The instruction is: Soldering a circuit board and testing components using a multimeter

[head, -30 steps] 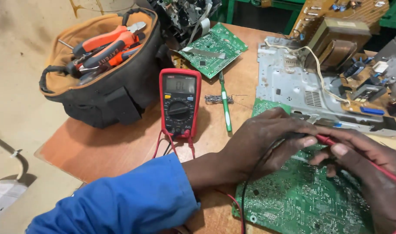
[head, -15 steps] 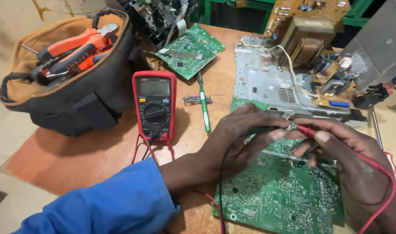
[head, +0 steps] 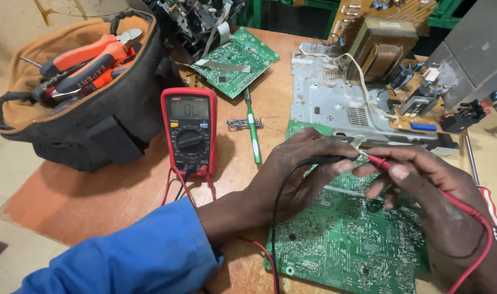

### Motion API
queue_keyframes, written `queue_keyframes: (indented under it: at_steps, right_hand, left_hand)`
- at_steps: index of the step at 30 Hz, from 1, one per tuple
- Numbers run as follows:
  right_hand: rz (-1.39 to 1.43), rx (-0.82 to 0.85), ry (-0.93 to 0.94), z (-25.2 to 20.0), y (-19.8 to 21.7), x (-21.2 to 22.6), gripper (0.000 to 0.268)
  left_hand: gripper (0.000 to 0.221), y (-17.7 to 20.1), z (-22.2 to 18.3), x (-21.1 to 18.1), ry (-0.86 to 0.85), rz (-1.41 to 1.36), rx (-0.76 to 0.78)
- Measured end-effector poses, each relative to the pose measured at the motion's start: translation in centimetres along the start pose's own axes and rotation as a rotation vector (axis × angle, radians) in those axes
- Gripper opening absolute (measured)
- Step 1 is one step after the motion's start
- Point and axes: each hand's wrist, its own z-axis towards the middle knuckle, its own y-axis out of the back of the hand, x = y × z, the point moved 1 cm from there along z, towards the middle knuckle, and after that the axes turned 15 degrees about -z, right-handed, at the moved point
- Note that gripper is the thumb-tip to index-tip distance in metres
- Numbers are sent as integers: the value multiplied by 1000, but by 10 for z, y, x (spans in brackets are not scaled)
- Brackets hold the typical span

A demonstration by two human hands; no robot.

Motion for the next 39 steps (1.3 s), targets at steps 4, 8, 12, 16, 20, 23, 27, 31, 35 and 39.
queue_keyframes:
  at_steps: [4, 8, 12, 16, 20, 23, 27, 31, 35, 39]
  right_hand:
    - [29, 12, 10, 2, 1, -6, 42]
    - [38, -22, -31, -1, 2, -6, 38]
    - [-36, -32, -32, -3, 4, -4, 33]
    - [-197, -127, -165, -14, 4, 28, 18]
    - [-356, -146, -104, -7, 8, 7, 13]
    - [-437, -130, -140, -3, 11, -1, 14]
    - [-568, -162, -39, -2, 14, -10, 19]
    - [-592, -147, -6, -2, 14, -13, 16]
    - [-576, -81, 10, -1, 13, -19, 18]
    - [-601, -47, 18, -1, 15, -24, 20]
  left_hand:
    - [19, 0, 0, 4, -11, -10, 10]
    - [19, -1, 0, 4, 9, -29, -6]
    - [19, 1, 3, 2, -36, 26, 64]
    - [32, 5, 10, -1, 90, 140, 63]
    - [26, 5, 8, 12, 96, 176, -11]
    - [28, 5, 9, 10, 106, 148, -27]
    - [25, 5, 7, 12, 85, 136, 15]
    - [22, 5, 6, 15, 52, 144, 42]
    - [23, 6, 5, 15, 51, 147, 58]
    - [22, 6, 5, 16, 25, 159, 56]
